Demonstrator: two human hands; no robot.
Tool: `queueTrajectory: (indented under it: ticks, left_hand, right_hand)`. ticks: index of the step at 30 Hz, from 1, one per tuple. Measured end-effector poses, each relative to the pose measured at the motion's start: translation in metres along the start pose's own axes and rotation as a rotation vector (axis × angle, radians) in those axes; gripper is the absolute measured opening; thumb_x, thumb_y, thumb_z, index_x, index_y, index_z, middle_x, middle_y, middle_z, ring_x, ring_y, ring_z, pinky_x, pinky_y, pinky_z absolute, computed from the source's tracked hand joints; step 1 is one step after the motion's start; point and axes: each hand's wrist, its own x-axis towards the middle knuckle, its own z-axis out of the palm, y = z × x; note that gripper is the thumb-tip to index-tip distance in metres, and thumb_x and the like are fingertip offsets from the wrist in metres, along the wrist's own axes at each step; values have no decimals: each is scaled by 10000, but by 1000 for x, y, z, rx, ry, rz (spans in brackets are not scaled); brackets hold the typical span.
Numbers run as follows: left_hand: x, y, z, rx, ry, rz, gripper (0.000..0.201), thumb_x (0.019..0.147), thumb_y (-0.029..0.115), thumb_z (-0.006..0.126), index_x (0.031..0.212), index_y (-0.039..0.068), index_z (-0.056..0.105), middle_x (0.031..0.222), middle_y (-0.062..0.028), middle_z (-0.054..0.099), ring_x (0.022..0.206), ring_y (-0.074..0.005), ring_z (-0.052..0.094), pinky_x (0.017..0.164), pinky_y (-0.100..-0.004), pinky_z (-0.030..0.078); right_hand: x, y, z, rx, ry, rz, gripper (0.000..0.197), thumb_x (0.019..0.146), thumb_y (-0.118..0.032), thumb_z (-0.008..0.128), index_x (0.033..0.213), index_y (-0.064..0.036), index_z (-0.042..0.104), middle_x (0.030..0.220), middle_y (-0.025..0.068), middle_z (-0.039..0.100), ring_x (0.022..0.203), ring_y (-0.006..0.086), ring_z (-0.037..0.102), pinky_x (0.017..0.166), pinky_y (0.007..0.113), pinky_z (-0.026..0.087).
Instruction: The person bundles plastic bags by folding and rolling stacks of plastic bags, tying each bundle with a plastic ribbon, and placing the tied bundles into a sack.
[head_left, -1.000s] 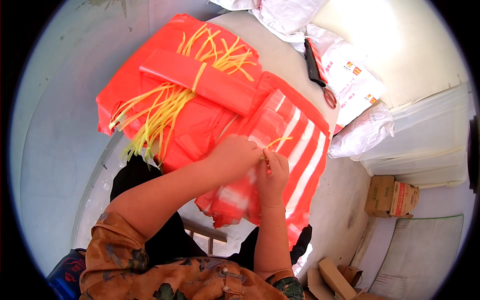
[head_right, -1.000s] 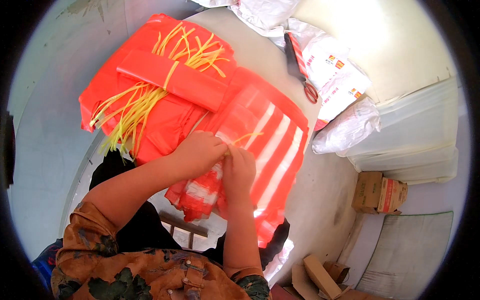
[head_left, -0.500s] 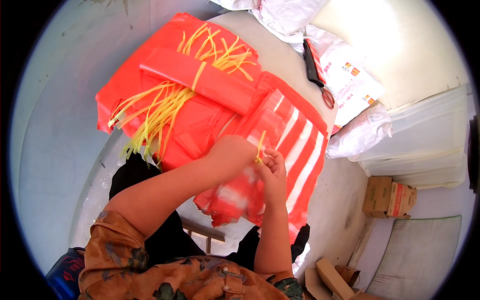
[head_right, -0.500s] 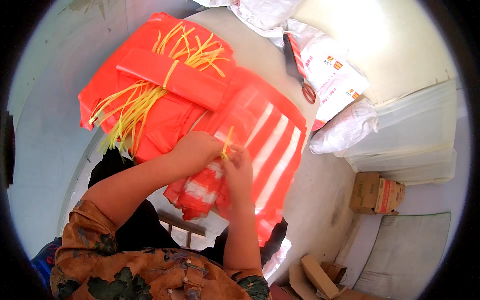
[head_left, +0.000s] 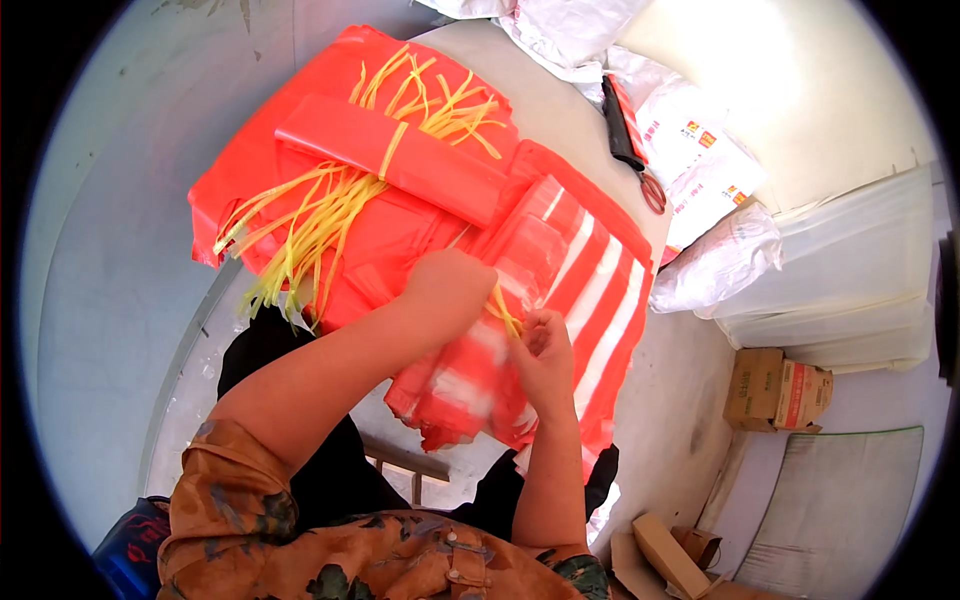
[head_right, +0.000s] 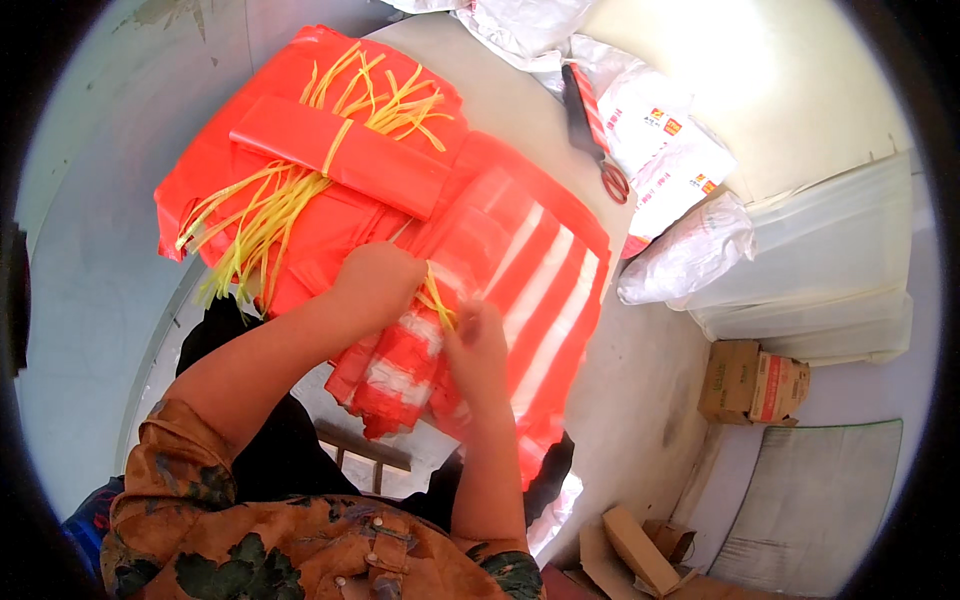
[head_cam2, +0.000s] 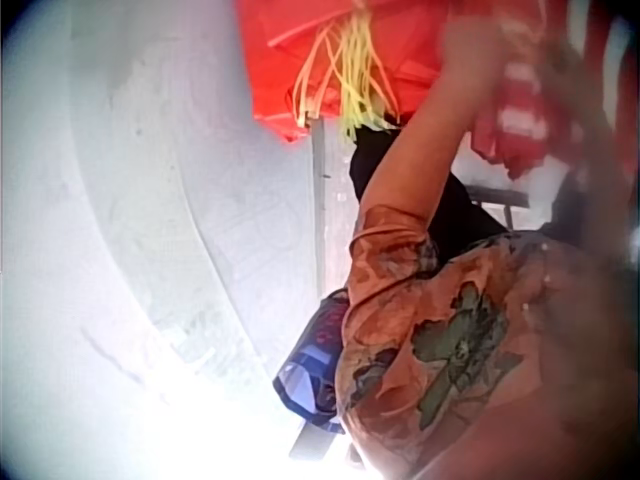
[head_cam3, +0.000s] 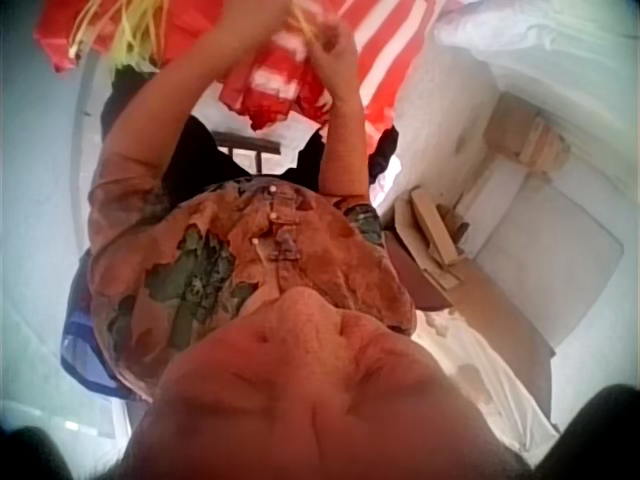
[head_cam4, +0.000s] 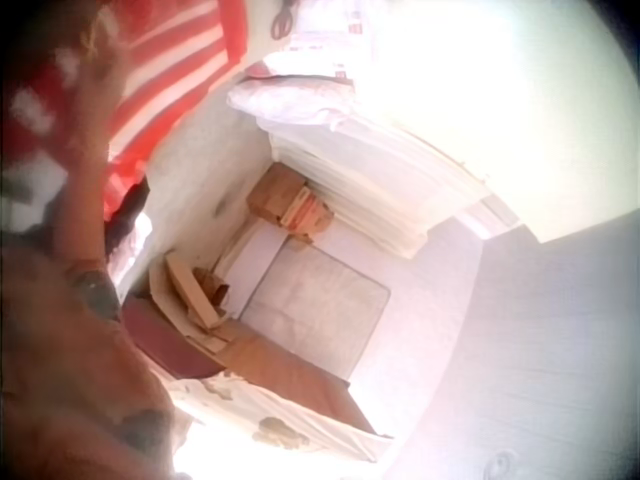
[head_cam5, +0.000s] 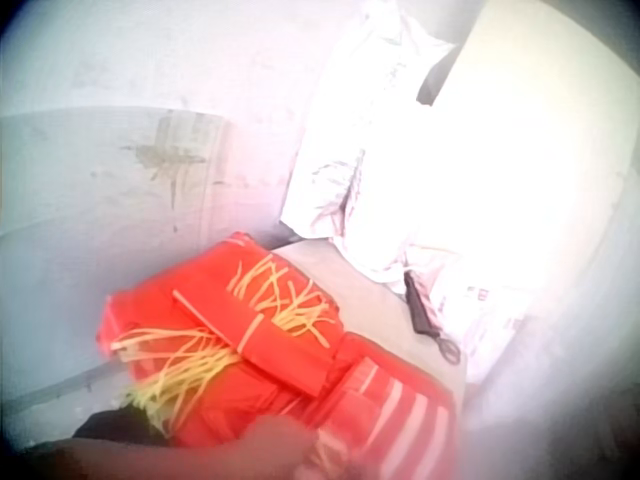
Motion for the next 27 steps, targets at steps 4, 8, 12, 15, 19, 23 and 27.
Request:
queueTrajectory:
  ticks: [4,8,12,15,19,23,27]
  left_hand:
    - [-2,-3,11,69,87,-8,74,826,128,631,859,71,666,895,-150,690,854,-336,682,699,-419,561]
    - [-8,-4,3,-111,208,-143,106,857,160,624,883,62,654,945,-169,682,885,-336,675,727,-428,556]
    - [-20,-10,2,-390,-28,-88,234,913,235,590,1015,27,617,927,-187,669,895,-341,667,738,-446,534]
    - [-24,-8,-8,-582,-124,-74,314,952,304,570,1081,19,595,929,-183,670,896,-327,673,725,-444,524]
    - [-21,-20,-1,-1738,-379,-428,381,995,396,566,1176,64,613,1092,-92,686,980,-241,660,842,-407,526]
    - [-22,-18,-1,-1995,-445,-463,448,1009,381,556,1322,63,523,1243,-105,633,1116,-210,634,963,-388,525]
    - [-16,-2,13,-2138,-294,-428,361,1025,330,527,1236,40,572,1123,-104,663,1007,-193,658,847,-370,561]
  right_hand:
    - [-4,8,-3,-16,-18,66,282,895,-46,664,1146,-51,535,863,12,573,761,68,543,641,218,448]
    - [-7,2,-8,-8,72,33,370,933,-118,623,1274,-36,507,981,59,582,840,104,554,719,250,475]
    - [-11,-12,-6,50,-80,212,563,964,-184,576,1465,-37,366,1094,94,575,944,158,569,859,307,478]
    - [-14,-30,-4,286,18,219,591,978,-192,550,1503,-43,323,1142,109,584,1010,185,578,943,339,462]
    - [-21,-62,-10,744,-36,-46,541,996,-162,496,1497,-43,330,1298,139,563,1180,240,560,1046,384,425]
    - [-9,-57,-1,204,115,-22,540,987,-100,480,1500,-41,322,1400,144,515,1276,255,522,1073,382,413]
    - [-21,-49,5,804,-108,381,675,896,-15,579,1507,-25,292,1403,138,485,1242,210,524,1050,353,427]
